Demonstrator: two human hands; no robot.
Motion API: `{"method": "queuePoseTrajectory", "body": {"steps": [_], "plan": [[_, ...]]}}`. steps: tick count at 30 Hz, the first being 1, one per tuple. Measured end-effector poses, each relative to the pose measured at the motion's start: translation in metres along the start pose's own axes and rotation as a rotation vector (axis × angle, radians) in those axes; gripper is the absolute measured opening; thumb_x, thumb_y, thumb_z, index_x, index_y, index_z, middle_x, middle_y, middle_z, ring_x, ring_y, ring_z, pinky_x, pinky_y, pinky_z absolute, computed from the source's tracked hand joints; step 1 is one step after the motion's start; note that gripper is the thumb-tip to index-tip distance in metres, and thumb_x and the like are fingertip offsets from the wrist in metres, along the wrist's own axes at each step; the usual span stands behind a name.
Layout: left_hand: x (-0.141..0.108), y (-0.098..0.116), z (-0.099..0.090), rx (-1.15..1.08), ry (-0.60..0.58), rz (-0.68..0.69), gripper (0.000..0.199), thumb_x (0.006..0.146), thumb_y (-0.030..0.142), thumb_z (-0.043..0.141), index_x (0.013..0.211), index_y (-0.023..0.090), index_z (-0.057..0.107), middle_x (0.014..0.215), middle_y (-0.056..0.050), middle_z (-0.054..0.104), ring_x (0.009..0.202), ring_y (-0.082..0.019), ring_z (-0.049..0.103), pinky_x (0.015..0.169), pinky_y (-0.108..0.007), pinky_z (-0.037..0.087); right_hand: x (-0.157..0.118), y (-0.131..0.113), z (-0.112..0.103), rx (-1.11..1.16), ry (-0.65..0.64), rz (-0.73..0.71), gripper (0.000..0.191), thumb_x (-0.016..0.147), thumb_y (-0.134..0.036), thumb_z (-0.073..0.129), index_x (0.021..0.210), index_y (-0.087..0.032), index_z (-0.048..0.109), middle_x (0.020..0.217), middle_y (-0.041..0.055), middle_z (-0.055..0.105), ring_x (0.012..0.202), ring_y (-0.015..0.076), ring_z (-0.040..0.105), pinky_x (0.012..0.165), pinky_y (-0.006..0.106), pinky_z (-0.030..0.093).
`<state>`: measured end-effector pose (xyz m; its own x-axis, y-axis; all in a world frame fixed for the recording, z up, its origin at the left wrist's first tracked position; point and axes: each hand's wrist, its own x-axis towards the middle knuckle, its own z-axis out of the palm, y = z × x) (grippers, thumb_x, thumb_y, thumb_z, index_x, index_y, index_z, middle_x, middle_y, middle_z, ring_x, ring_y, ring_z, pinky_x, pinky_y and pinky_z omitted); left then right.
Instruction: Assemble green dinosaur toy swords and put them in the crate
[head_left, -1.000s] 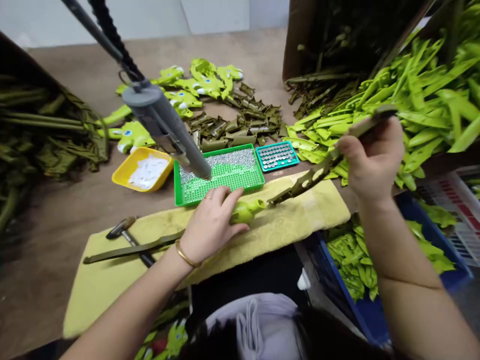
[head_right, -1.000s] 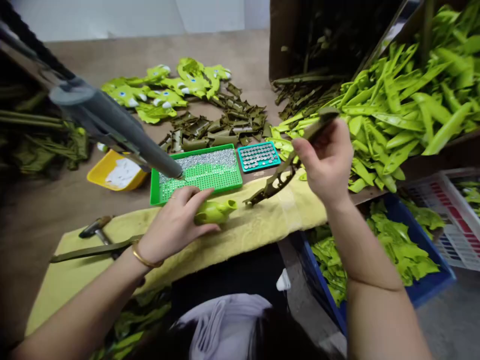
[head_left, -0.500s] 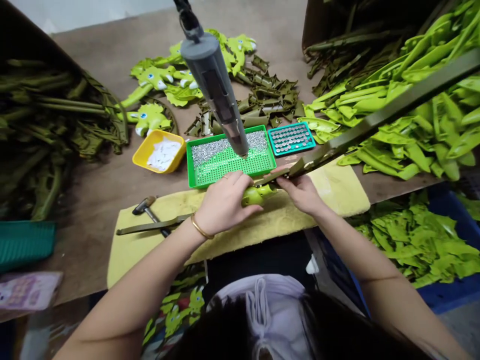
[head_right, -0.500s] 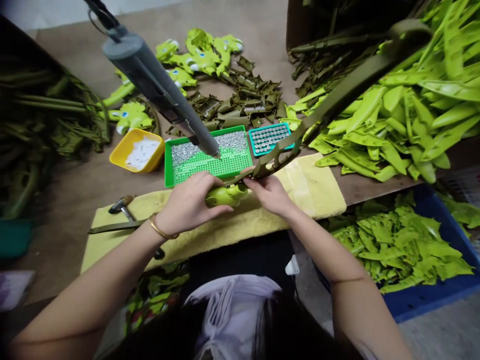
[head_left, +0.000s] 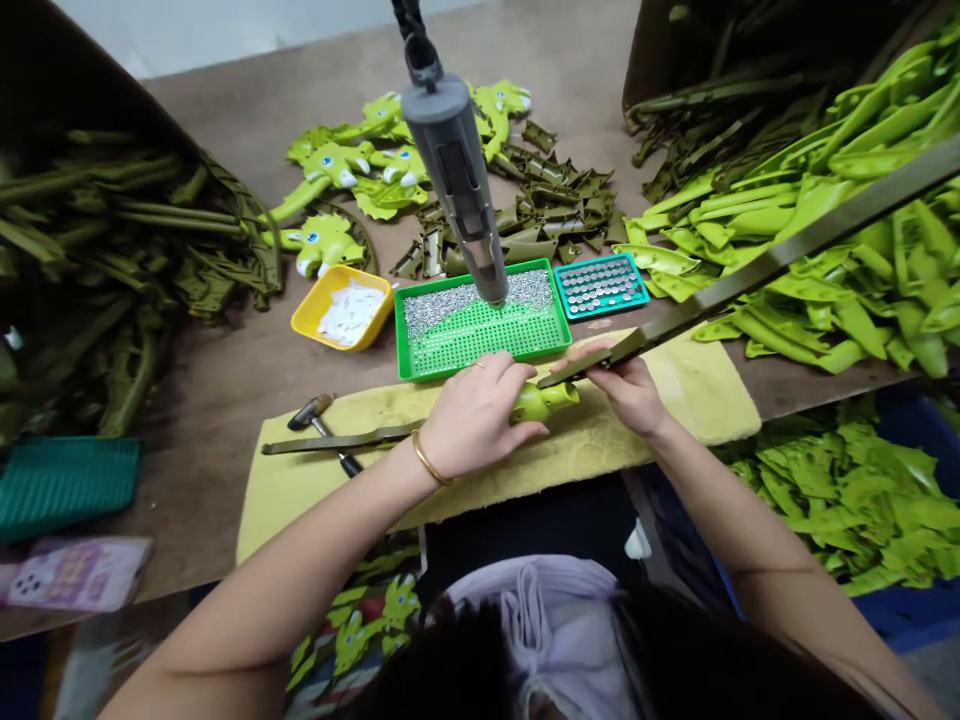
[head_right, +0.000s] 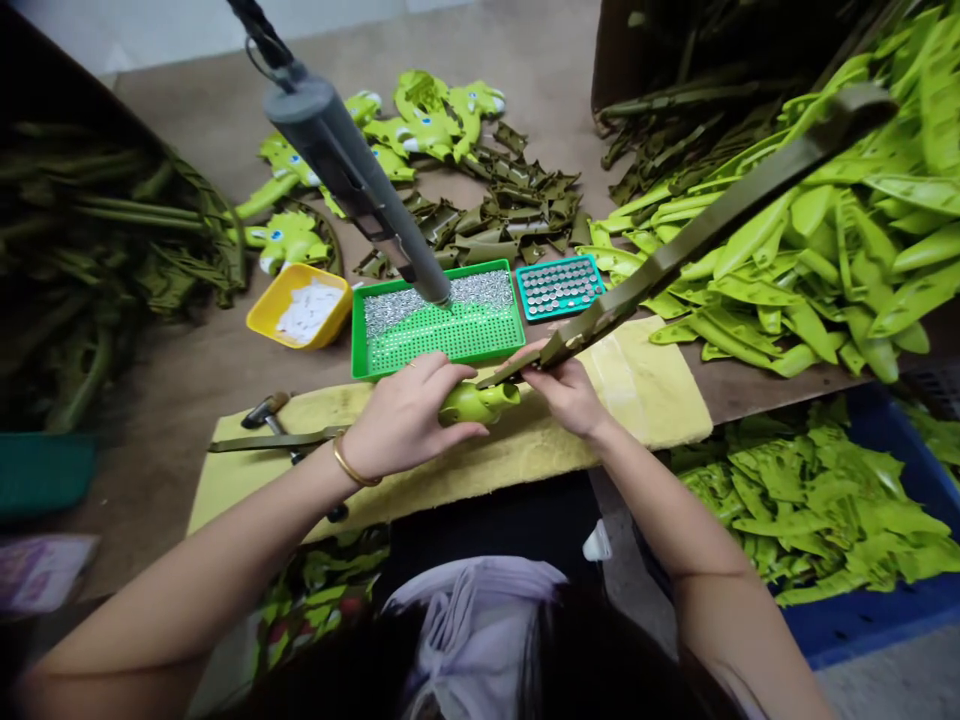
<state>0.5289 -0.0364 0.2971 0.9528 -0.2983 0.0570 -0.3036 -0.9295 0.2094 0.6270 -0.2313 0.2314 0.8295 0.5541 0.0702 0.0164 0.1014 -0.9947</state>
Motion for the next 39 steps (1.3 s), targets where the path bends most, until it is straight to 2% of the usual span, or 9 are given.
{"method": "queuePoseTrajectory", "body": {"steps": [9,11,15,19,23,27,31,35,39], "plan": [[0.012,-0.008,-0.015,0.005,-0.209,-0.086,0.054,0.081,0.046,0.068,0.127,0.018,0.06,0.107,-0.01,0.061,0.098,-0.027,0.06,0.081,-0.038,0.05,0.0,-0.003,-0.009,-0.323,-0.248,0.01,0.047,0.068,-0.055,0.074,0.1,-0.022,0.065,0.097,0.0062,0.07,0.092,0.0213,0.067,0.086,0.039,0.056],[0.016,-0.014,-0.018,-0.044,-0.276,-0.082,0.047,0.082,0.047,0.067,0.122,0.023,0.064,0.104,-0.006,0.061,0.095,-0.025,0.061,0.079,-0.036,0.049,0.031,-0.012,-0.029,-0.558,-0.266,-0.039,0.032,0.075,-0.046,0.068,0.096,-0.021,0.069,0.095,0.0056,0.071,0.086,0.0209,0.067,0.083,0.039,0.057],[0.021,-0.021,-0.018,-0.128,-0.265,-0.123,0.046,0.08,0.049,0.069,0.119,0.024,0.068,0.097,-0.004,0.061,0.092,-0.024,0.06,0.076,-0.035,0.048,0.134,-0.015,-0.047,-0.771,0.015,-0.148,0.03,0.085,-0.024,0.052,0.109,-0.016,0.067,0.108,0.0091,0.069,0.098,0.0208,0.063,0.097,0.043,0.049],[0.022,-0.021,-0.018,-0.159,-0.267,-0.118,0.047,0.08,0.047,0.07,0.12,0.023,0.067,0.098,-0.005,0.061,0.091,-0.024,0.059,0.077,-0.036,0.048,0.217,-0.004,-0.021,-1.073,-0.19,-0.096,0.025,0.069,-0.023,0.075,0.091,-0.013,0.071,0.102,0.0115,0.067,0.107,0.0246,0.056,0.101,0.043,0.044],[0.023,-0.023,-0.02,-0.205,-0.281,-0.138,0.049,0.079,0.045,0.071,0.123,0.023,0.066,0.098,-0.005,0.061,0.092,-0.023,0.059,0.079,-0.035,0.047,0.237,-0.006,-0.013,-1.044,-0.195,-0.065,0.026,0.053,-0.02,0.084,0.068,-0.015,0.064,0.076,0.0039,0.062,0.083,0.0189,0.056,0.084,0.037,0.049],[0.028,-0.03,-0.022,-0.247,-0.3,-0.155,0.053,0.079,0.051,0.068,0.123,0.023,0.066,0.1,-0.006,0.061,0.095,-0.024,0.059,0.082,-0.035,0.046,0.202,-0.019,-0.059,-0.84,0.077,-0.097,0.029,0.067,-0.034,0.076,0.084,-0.017,0.059,0.072,-0.0022,0.056,0.067,0.0115,0.051,0.068,0.029,0.048],[0.036,-0.035,-0.019,-0.278,-0.288,-0.229,0.057,0.077,0.054,0.067,0.124,0.022,0.066,0.103,-0.007,0.06,0.093,-0.024,0.059,0.081,-0.035,0.045,0.109,-0.016,-0.084,-0.068,0.526,-0.214,0.044,0.065,-0.046,0.076,0.099,-0.027,0.055,0.078,-0.0037,0.057,0.062,0.0104,0.053,0.052,0.024,0.042],[0.047,-0.034,-0.014,-0.291,-0.271,-0.259,0.06,0.074,0.054,0.069,0.124,0.02,0.067,0.104,-0.008,0.06,0.094,-0.026,0.059,0.084,-0.036,0.044,0.019,0.004,-0.024,0.266,0.525,-0.112,0.049,0.054,-0.038,0.086,0.09,-0.029,0.054,0.085,-0.0064,0.062,0.066,0.0076,0.059,0.055,0.02,0.048],[0.052,-0.031,-0.012,-0.286,-0.258,-0.267,0.063,0.07,0.053,0.072,0.124,0.02,0.068,0.101,-0.008,0.06,0.094,-0.027,0.059,0.084,-0.036,0.044,-0.013,0.019,0.032,0.191,0.437,-0.015,0.04,0.058,-0.035,0.086,0.081,-0.024,0.055,0.075,-0.0061,0.063,0.068,0.0084,0.061,0.061,0.021,0.051]]}}
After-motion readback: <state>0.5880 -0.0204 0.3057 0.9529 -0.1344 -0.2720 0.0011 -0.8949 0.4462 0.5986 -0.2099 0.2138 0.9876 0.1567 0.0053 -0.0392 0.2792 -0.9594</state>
